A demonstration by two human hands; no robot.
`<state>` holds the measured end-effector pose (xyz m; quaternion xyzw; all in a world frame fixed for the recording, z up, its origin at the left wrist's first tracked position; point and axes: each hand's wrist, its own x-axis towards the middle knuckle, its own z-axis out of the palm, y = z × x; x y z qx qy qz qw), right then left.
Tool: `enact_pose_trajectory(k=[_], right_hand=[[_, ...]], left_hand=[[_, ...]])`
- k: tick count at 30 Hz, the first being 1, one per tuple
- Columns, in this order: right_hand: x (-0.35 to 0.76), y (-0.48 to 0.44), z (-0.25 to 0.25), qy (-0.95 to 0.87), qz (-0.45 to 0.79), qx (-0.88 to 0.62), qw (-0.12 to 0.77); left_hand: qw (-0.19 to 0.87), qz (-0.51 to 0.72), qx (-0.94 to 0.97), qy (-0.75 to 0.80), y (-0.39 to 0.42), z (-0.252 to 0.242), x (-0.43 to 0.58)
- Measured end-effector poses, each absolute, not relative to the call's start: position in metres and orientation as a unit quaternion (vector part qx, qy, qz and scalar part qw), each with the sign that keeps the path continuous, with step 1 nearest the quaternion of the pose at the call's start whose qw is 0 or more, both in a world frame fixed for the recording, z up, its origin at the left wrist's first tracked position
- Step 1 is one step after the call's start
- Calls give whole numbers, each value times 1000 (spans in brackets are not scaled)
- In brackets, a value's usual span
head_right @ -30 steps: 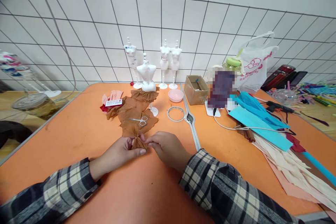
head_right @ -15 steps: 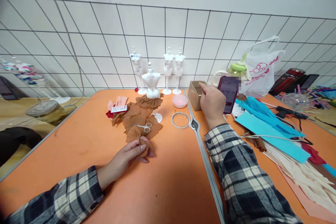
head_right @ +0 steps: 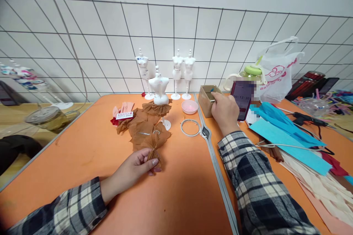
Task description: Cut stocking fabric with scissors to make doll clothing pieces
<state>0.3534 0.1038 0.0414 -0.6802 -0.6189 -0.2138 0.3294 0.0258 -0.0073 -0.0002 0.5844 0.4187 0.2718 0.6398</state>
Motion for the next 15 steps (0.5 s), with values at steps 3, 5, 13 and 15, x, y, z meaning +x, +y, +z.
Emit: enact_pose_trajectory(k=[3, 5, 13, 15], right_hand=[[320, 84, 34, -622, -153, -618, 457], [288, 60, 24, -617, -21, -592, 519], [211, -10, -2, -557, 561, -474, 387], [208, -11, -1, -551, 577, -462, 387]], left_hand=[[643, 275, 586, 411, -7, 0, 24], [646, 274, 586, 405, -6, 1, 23], [656, 266, 595, 381, -6, 5, 21], [656, 259, 604, 371, -7, 4, 22]])
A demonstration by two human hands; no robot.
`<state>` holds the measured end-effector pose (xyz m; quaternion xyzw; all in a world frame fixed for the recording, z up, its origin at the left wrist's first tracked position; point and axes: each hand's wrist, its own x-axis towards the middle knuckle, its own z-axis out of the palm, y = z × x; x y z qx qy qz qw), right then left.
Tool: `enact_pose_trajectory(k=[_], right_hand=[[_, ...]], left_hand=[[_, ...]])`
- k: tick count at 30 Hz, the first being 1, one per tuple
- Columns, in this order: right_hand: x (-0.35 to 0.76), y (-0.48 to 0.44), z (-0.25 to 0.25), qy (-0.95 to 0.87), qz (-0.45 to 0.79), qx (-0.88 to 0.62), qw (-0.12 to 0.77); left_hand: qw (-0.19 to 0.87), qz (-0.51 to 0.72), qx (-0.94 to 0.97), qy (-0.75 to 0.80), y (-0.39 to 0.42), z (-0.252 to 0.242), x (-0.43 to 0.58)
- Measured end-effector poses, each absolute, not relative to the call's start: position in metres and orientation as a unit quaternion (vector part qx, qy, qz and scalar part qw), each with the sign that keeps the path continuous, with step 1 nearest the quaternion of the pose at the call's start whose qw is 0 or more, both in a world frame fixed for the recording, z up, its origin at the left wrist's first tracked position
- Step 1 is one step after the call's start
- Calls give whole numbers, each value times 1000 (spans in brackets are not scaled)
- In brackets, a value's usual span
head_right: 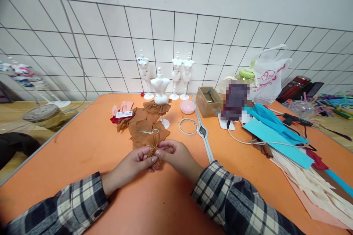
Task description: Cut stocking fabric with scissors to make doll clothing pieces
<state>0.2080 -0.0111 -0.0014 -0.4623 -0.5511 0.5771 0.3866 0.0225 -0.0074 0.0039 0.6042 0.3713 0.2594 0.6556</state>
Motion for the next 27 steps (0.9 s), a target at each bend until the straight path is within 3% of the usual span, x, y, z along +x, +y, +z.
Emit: enact_pose_trajectory(k=[12, 21, 27], right_hand=[[207, -9, -7, -610, 502, -499, 356], [204, -9, -2, -587, 562, -476, 337], [204, -10, -8, -570, 575, -460, 365]], left_hand=[[507, 340, 648, 456, -7, -2, 24], [590, 346, 575, 449, -4, -4, 26], [568, 344, 601, 444, 1, -4, 22]])
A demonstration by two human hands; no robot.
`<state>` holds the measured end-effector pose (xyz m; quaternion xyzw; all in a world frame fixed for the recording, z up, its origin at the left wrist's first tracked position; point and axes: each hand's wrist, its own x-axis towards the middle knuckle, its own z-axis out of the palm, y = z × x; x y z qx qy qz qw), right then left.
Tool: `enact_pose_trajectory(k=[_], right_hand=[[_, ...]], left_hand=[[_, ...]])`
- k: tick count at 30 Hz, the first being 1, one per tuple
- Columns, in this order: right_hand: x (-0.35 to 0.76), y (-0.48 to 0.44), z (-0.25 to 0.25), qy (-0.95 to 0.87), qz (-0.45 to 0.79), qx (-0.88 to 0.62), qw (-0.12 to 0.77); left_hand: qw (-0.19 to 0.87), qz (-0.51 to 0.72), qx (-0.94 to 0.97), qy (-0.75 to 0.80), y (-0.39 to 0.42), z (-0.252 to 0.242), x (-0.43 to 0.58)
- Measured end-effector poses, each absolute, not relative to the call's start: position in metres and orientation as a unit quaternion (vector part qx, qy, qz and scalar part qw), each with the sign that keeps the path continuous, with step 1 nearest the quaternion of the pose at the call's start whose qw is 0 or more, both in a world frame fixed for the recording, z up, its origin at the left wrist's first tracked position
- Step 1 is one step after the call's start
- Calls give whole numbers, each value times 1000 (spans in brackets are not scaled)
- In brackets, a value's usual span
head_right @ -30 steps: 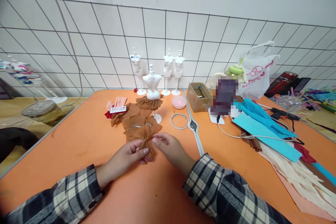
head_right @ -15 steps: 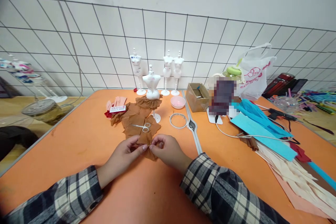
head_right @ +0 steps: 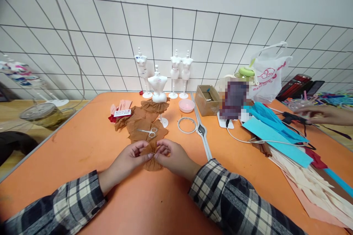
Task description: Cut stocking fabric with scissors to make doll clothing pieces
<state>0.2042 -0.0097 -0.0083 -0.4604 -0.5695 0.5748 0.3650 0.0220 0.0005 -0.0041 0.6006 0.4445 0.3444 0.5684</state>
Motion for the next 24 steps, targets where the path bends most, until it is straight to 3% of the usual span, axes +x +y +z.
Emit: enact_pose_trajectory(k=[8, 20, 24], right_hand=[[204, -8, -7, -581, 549, -444, 405], [207, -9, -11, -573, 588, -409, 398], [208, -8, -13, -643, 491, -413, 417]], left_hand=[[513, 344, 640, 458, 0, -5, 21], [604, 302, 626, 390, 0, -6, 19], [608, 292, 614, 411, 0, -5, 19]])
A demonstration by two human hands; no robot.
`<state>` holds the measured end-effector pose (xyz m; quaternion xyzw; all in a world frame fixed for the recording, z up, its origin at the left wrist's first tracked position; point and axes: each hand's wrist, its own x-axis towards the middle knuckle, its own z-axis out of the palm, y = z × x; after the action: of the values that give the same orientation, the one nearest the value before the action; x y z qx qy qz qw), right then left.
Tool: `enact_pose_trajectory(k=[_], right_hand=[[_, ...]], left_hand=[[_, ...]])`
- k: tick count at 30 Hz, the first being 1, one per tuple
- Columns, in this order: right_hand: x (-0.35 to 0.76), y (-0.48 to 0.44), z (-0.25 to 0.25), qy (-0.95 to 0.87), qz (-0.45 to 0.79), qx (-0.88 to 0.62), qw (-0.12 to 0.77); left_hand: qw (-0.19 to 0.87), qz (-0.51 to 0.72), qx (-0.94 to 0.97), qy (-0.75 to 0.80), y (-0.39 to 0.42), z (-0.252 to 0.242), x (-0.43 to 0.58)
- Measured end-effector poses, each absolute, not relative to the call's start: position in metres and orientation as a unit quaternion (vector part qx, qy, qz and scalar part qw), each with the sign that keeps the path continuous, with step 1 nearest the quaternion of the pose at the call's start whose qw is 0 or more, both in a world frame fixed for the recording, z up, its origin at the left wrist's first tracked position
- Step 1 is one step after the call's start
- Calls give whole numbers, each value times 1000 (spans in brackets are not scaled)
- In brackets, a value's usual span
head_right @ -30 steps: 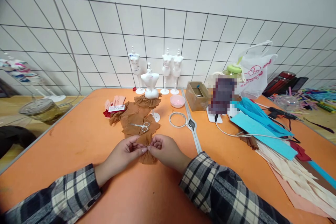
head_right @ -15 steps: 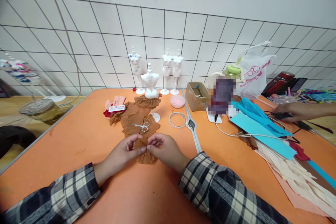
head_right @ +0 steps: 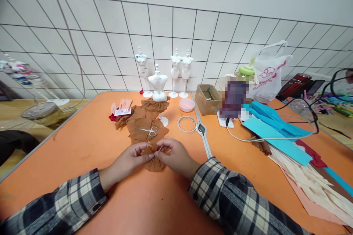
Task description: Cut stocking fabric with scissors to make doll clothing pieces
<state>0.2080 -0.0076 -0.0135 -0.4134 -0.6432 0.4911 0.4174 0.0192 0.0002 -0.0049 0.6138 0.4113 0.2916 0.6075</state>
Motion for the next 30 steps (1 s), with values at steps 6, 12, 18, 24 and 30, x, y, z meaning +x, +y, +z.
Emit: enact_pose_trajectory(k=[6, 12, 18, 24, 30], right_hand=[[209, -8, -14, -723, 363, -379, 449], [212, -9, -14, -765, 299, -312, 477], [214, -8, -7, -677, 454, -364, 450], [213, -5, -7, -530, 650, -427, 338], [214, -8, 5, -583, 555, -500, 319]], left_hand=[[636, 310, 576, 409, 3, -6, 15], [655, 294, 574, 392, 5, -3, 11], [647, 299, 570, 409, 6, -3, 11], [607, 298, 608, 417, 1, -6, 20], [555, 314, 637, 434, -2, -3, 23]])
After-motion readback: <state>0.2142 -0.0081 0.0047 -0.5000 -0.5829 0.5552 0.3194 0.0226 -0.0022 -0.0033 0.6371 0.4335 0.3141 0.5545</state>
